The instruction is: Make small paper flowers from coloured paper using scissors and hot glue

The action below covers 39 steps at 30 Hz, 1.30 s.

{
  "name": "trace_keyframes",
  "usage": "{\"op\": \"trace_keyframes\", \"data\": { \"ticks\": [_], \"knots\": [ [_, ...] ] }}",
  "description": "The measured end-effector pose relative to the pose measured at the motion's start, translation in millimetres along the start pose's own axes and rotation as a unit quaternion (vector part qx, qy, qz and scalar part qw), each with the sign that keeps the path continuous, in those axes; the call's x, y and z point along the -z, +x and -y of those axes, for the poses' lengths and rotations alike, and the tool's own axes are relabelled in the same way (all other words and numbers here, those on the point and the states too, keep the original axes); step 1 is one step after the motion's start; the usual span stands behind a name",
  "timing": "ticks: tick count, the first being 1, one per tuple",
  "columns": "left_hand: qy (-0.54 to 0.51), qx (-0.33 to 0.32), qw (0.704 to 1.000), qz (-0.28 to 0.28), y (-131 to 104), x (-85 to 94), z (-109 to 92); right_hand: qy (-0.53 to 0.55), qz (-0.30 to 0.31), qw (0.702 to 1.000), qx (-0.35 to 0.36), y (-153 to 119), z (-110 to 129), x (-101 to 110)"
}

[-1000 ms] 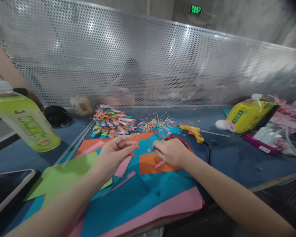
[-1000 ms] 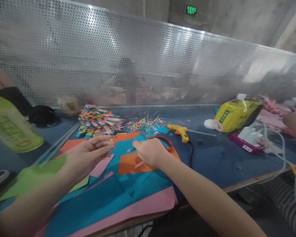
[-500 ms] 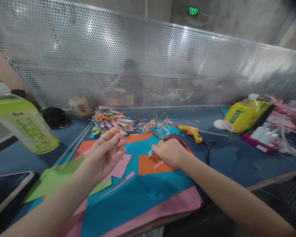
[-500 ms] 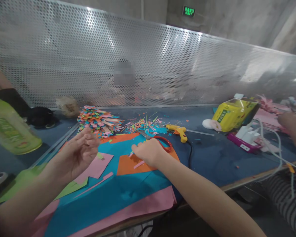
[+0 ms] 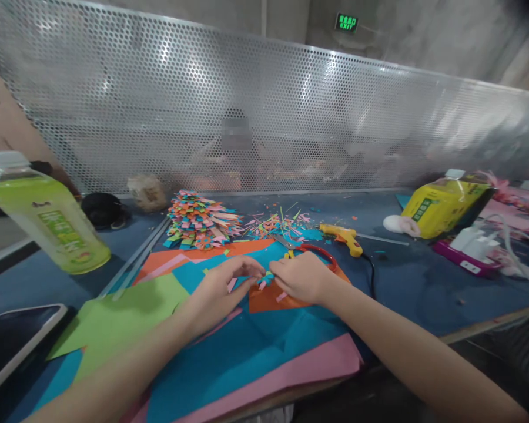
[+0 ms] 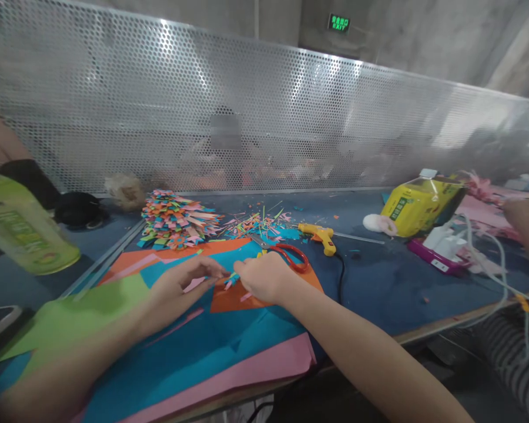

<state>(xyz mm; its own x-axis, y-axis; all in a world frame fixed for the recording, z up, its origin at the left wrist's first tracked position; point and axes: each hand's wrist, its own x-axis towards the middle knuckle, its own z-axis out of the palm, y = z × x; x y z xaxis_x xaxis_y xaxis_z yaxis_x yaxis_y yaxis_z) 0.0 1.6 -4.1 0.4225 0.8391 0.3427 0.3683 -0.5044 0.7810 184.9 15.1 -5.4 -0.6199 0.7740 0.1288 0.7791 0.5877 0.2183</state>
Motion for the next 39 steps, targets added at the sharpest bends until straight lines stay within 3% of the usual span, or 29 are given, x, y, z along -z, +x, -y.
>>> {"op": "trace_keyframes", "data": {
  "ticks": [4, 8, 12, 17, 19, 24, 26, 28, 35, 39],
  "knots": [
    [0.029, 0.010, 0.999, 0.043, 1, -1.5, 7, 0.126, -0.018, 0.992, 0.008, -3, -3, -1],
    [0.042, 0.011, 0.998, 0.054, 0, -1.6, 8, 0.304, -0.045, 0.952, 0.010, -3, -10, -2],
    [0.001, 0.010, 0.999, 0.034, 2, 0.3, 5, 0.481, -0.078, 0.873, -0.010, -1, -14, 0],
    [-0.024, 0.001, 0.999, -0.047, 3, 3.2, 3, 0.671, -0.064, 0.739, 0.008, -2, -13, 4],
    [-0.028, -0.011, 0.997, -0.070, 3, 3.2, 2, 0.686, -0.074, 0.724, 0.012, -2, -12, 4],
    [-0.021, -0.017, 0.996, -0.086, 2, 2.4, 2, 0.682, -0.042, 0.730, -0.034, 0, -1, -1],
    [-0.015, -0.009, 0.997, -0.080, 1, 2.3, 3, 0.688, -0.037, 0.725, -0.032, 1, 2, -3],
    [-0.010, -0.003, 0.997, -0.071, 0, 1.9, 3, 0.673, -0.047, 0.738, -0.025, 0, 4, -3],
    [-0.017, 0.029, 0.998, -0.062, 2, -0.9, 6, 0.469, -0.147, 0.870, 0.038, -4, 2, -6],
    [-0.002, 0.023, 0.997, -0.068, 3, -0.5, 7, 0.391, -0.176, 0.902, 0.056, -6, 1, -5]
  ]
}}
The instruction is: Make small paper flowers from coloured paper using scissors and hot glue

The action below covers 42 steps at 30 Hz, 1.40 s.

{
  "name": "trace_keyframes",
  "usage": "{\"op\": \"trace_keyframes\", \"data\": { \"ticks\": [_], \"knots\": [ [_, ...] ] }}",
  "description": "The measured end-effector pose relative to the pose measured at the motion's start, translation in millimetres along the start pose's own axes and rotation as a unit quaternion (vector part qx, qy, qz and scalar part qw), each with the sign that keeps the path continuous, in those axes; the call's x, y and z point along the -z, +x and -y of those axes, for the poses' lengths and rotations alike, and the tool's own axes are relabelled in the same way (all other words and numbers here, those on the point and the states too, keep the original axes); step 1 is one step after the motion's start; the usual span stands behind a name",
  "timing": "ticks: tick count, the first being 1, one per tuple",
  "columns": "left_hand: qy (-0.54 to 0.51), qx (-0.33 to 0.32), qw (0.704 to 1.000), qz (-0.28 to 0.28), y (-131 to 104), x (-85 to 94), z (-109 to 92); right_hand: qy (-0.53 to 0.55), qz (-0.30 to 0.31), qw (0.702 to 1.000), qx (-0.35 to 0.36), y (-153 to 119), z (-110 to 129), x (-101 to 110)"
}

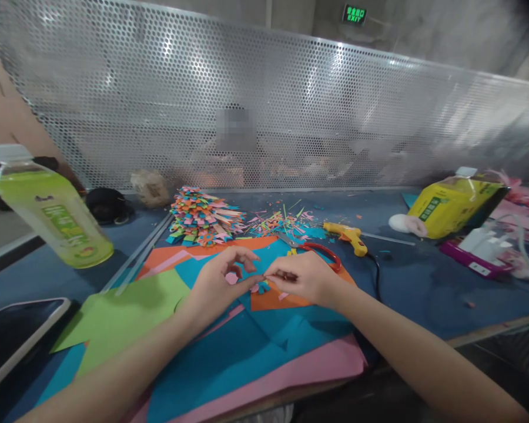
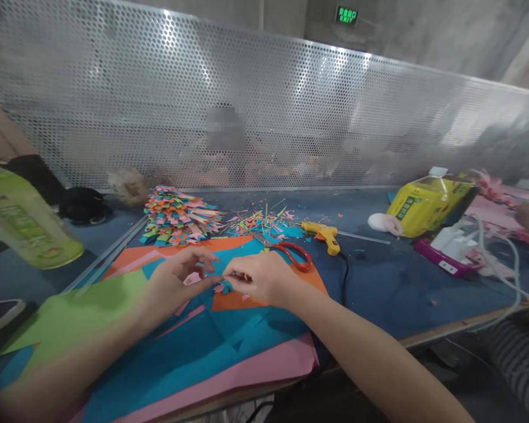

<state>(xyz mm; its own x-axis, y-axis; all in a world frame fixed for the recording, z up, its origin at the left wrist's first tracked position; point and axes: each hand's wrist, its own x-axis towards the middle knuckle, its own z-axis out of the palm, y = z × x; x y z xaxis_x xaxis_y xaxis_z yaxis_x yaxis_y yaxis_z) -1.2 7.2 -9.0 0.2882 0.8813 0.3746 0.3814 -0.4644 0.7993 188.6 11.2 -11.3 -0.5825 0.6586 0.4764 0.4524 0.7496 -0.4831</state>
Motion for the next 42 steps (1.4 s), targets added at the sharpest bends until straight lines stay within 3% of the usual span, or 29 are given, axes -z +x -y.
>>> {"op": "trace_keyframes", "data": {
  "ticks": [5, 11, 19, 25, 29, 36, 42],
  "knots": [
    [-0.030, 0.013, 0.999, 0.010, 0, 0.2, -1, -0.027, -0.027, 0.999, 0.003, 2, 0, 2],
    [-0.179, 0.069, 0.981, 0.033, 0, -1.7, -4, -0.066, -0.096, 0.992, -0.050, 3, -1, 3],
    [-0.271, 0.104, 0.956, 0.035, 0, -3.3, 2, -0.145, -0.092, 0.984, 0.048, 2, 0, 2],
    [-0.323, 0.138, 0.935, 0.043, 0, -6.8, 3, -0.257, -0.112, 0.952, 0.126, 0, -8, 1],
    [-0.357, 0.149, 0.921, 0.048, 0, -8.3, 4, -0.290, -0.146, 0.936, 0.134, 0, -6, -1],
    [-0.367, 0.177, 0.912, 0.036, -1, -6.1, 4, -0.207, -0.168, 0.963, 0.043, 1, -3, 4],
    [-0.371, 0.154, 0.914, 0.050, -1, -6.9, 5, -0.052, -0.074, 0.995, 0.031, 1, 6, 3]
  ]
}}
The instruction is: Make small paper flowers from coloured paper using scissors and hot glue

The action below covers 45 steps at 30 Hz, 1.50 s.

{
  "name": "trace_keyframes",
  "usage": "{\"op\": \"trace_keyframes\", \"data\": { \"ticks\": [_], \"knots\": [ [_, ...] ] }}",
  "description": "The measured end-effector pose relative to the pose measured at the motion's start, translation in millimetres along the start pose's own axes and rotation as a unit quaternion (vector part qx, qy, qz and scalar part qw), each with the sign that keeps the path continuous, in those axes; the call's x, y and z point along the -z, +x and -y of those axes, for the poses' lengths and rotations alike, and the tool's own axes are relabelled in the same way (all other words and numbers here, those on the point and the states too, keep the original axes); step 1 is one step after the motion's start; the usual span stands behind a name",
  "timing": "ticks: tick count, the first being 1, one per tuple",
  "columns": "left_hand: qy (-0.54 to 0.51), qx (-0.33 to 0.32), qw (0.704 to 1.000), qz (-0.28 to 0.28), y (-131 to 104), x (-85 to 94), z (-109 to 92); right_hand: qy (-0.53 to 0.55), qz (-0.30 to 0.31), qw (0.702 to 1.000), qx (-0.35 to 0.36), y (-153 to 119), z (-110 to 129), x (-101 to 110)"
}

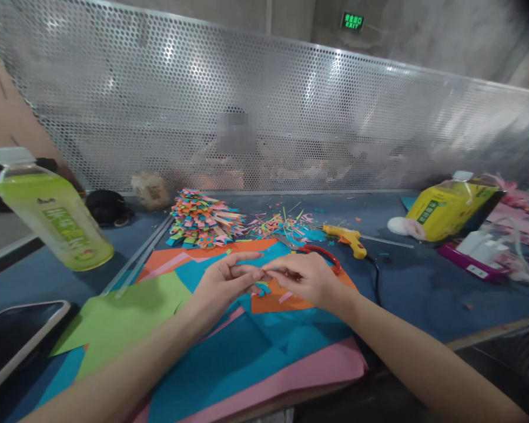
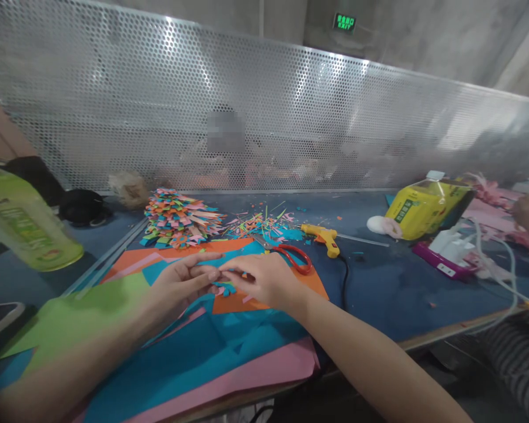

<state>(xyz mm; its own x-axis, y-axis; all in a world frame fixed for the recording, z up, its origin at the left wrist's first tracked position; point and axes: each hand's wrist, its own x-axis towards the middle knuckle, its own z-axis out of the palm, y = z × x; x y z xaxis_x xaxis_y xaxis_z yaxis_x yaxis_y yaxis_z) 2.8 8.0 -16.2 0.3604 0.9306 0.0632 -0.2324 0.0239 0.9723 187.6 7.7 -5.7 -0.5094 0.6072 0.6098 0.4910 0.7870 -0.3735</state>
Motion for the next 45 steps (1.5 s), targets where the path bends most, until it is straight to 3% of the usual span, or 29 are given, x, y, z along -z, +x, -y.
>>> {"op": "trace_keyframes", "data": {
  "ticks": [6, 12, 16, 23, 26, 35, 41, 45],
  "knots": [
    [0.027, -0.003, 1.000, -0.001, 0, -0.4, 0, 0.098, 0.020, 0.993, -0.062, -2, 2, -4],
    [0.026, 0.014, 1.000, 0.006, -3, -3.5, -2, -0.048, -0.021, 0.997, 0.063, -2, -1, -8],
    [0.024, 0.012, 1.000, 0.014, -3, -3.5, -1, -0.098, -0.055, 0.988, 0.102, -3, -2, -11],
    [0.006, 0.025, 1.000, 0.002, -2, -2.9, -1, -0.017, -0.068, 0.997, -0.011, -1, 2, -3],
    [-0.015, 0.029, 0.999, -0.009, -3, -3.5, -4, -0.009, -0.054, 0.998, -0.023, 0, 3, 0],
    [-0.006, 0.036, 0.999, -0.013, -4, -2.6, -3, -0.110, -0.038, 0.990, 0.085, -4, -6, -8],
    [0.083, 0.031, 0.996, 0.004, -4, -0.8, -2, -0.101, 0.018, 0.989, 0.106, -3, -6, -6],
    [0.127, 0.008, 0.992, 0.002, -6, -2.1, -4, -0.029, 0.003, 0.994, 0.107, -3, -9, -5]
  ]
}}
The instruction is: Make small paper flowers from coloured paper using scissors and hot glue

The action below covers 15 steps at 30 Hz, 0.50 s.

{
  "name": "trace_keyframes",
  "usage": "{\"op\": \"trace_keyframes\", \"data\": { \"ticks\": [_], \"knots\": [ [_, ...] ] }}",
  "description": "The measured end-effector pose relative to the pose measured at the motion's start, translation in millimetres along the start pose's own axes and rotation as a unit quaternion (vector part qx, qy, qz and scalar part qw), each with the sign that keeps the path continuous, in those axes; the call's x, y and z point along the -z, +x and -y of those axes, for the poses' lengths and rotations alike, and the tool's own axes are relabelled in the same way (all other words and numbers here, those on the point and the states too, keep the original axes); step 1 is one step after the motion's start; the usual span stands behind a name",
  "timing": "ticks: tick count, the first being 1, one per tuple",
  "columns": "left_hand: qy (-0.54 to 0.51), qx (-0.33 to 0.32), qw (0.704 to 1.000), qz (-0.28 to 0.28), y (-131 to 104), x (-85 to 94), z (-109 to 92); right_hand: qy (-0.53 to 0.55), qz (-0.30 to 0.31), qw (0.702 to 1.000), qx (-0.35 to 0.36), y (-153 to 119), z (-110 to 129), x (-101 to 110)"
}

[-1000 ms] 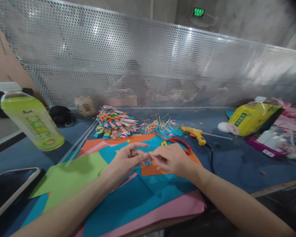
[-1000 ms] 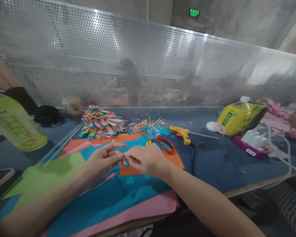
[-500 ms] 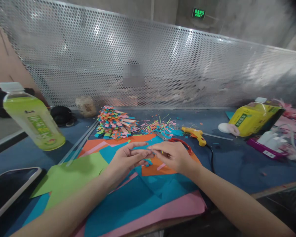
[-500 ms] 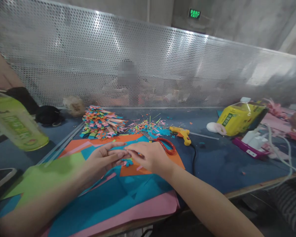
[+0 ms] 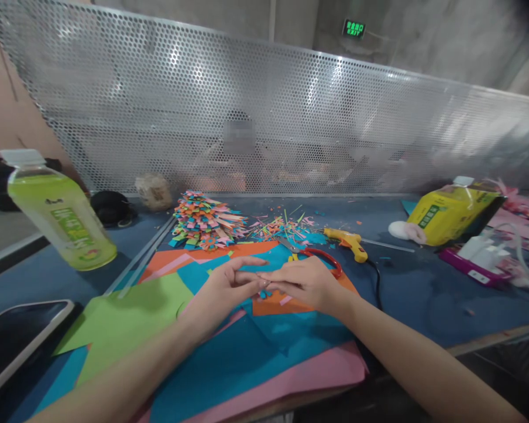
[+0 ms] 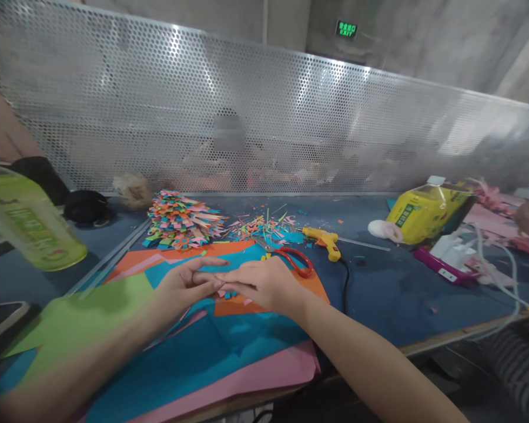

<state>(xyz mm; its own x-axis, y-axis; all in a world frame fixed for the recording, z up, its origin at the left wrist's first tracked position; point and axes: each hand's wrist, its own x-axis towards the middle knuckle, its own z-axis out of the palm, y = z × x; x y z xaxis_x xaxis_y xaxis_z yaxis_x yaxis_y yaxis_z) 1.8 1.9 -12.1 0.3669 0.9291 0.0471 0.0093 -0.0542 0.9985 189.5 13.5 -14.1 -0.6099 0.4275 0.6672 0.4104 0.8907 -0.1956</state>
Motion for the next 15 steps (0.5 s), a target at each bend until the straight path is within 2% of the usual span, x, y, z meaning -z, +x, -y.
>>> {"op": "trace_keyframes", "data": {
  "ticks": [5, 7, 10, 15],
  "knots": [
    [0.026, -0.018, 0.999, -0.011, -1, 0.3, -3, 0.125, -0.015, 0.992, 0.026, 1, 1, 2],
    [0.019, -0.019, 1.000, -0.004, -2, 0.2, -4, 0.190, -0.007, 0.982, 0.008, 2, 5, 5],
    [0.041, -0.034, 0.999, -0.012, -3, -1.6, -6, 0.261, 0.003, 0.963, -0.066, 4, 10, 6],
    [0.105, -0.073, 0.990, -0.065, -7, -6.1, -6, 0.309, -0.001, 0.930, -0.198, 7, 16, 0]
  ]
}}
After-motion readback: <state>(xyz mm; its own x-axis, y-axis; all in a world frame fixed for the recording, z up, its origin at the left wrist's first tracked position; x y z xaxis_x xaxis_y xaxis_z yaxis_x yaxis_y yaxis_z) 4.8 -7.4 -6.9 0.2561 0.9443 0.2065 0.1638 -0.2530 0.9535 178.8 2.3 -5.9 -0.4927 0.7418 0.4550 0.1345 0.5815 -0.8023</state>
